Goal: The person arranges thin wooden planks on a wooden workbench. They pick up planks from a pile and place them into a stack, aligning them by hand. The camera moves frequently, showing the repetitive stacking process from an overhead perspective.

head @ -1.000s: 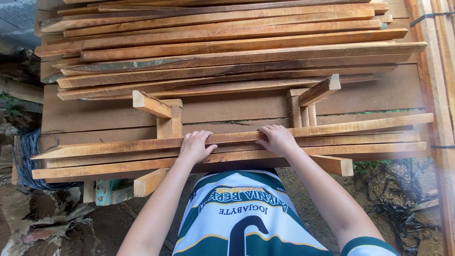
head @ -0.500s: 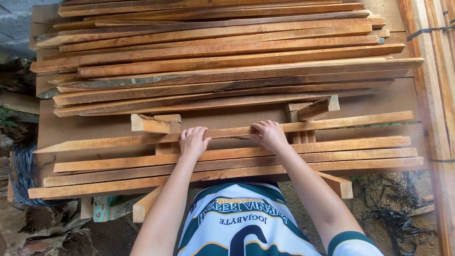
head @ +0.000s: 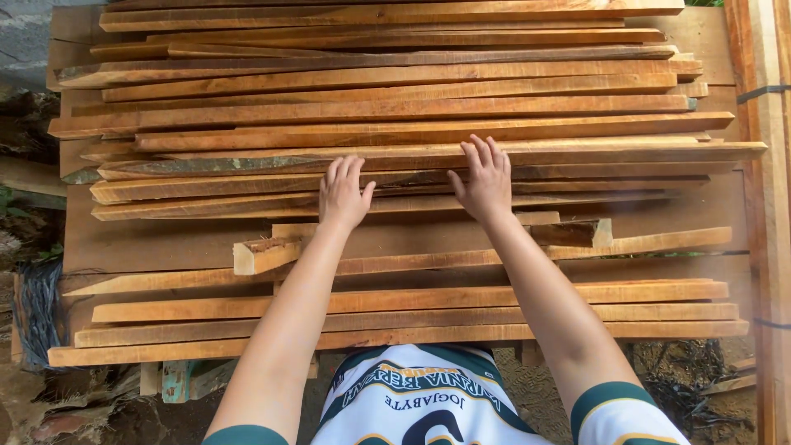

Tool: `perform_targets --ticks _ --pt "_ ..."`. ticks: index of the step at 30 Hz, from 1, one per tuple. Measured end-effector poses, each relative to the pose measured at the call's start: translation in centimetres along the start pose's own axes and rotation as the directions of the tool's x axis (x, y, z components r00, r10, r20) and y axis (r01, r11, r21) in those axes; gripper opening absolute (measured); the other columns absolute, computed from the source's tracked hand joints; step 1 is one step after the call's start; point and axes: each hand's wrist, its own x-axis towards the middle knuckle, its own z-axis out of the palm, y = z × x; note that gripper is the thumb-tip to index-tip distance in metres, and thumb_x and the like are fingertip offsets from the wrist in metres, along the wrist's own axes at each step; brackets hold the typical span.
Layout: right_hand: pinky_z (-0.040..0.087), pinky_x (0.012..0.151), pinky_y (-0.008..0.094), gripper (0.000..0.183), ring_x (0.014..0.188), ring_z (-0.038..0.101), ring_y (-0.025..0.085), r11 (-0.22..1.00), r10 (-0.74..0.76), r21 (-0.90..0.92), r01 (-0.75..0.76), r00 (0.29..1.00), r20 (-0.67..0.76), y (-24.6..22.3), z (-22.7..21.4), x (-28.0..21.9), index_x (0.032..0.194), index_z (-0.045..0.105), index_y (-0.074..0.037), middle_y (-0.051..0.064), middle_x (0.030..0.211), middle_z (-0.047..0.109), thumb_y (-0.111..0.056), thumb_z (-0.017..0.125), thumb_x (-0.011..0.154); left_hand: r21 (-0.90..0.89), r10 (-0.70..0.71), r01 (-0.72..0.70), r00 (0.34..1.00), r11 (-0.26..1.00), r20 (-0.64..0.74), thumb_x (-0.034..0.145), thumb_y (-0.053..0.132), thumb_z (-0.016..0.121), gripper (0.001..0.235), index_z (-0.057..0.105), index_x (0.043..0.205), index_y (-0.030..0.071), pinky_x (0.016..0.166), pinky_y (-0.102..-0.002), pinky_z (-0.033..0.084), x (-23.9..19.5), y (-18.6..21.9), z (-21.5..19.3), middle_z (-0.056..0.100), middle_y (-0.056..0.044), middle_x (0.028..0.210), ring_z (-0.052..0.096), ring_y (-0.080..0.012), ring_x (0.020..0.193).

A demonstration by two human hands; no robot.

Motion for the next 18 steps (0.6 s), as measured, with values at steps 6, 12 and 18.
perform_targets --ticks 6,12,18 --pt "0.031 0.116 0.057 0.059 0.128 0.054 0.029 0.995 0.096 -0.068 -0.079 0.95 0.297 4.1 4.1 1.8 0.133 0.065 -0.021 0.001 0.13 0.057 -0.049 0.079 0.083 0.167 -0.091 0.06 0.978 0.984 0.186 0.104 0.045 0.053 0.073 0.025 0.163 0.012 0.12 -0.048 0.022 2.6 1.0 -1.7 0.039 -0.011 0.162 0.024 -0.0285 0.154" --pt "0.042 0.103 0.041 0.049 0.123 0.056 0.022 0.996 0.087 -0.056 -0.073 0.942 0.324 4.7 3.4 1.5 0.108 0.064 -0.023 -0.004 0.108 0.062 -0.044 0.087 0.07 0.131 -0.037 0.038 0.999 0.991 -0.01 0.09 0.04 0.076 0.048 0.057 0.133 0.027 0.118 -0.057 0.011 2.4 -1.4 1.8 0.053 0.003 0.13 0.039 -0.0228 0.137" --pt "0.047 0.088 0.035 0.05 0.091 0.071 0.018 0.992 -0.056 -0.102 0.071 0.988 0.144 5.2 3.8 0.8 0.106 0.057 -0.025 -0.003 0.085 0.072 -0.046 0.085 0.07 0.075 0.014 -0.009 0.998 0.997 -0.056 0.089 0.03 0.078 0.032 0.057 0.112 0.028 0.12 -0.052 0.016 2.9 -1.9 -0.4 0.066 0.009 0.114 0.055 -0.0159 0.128"
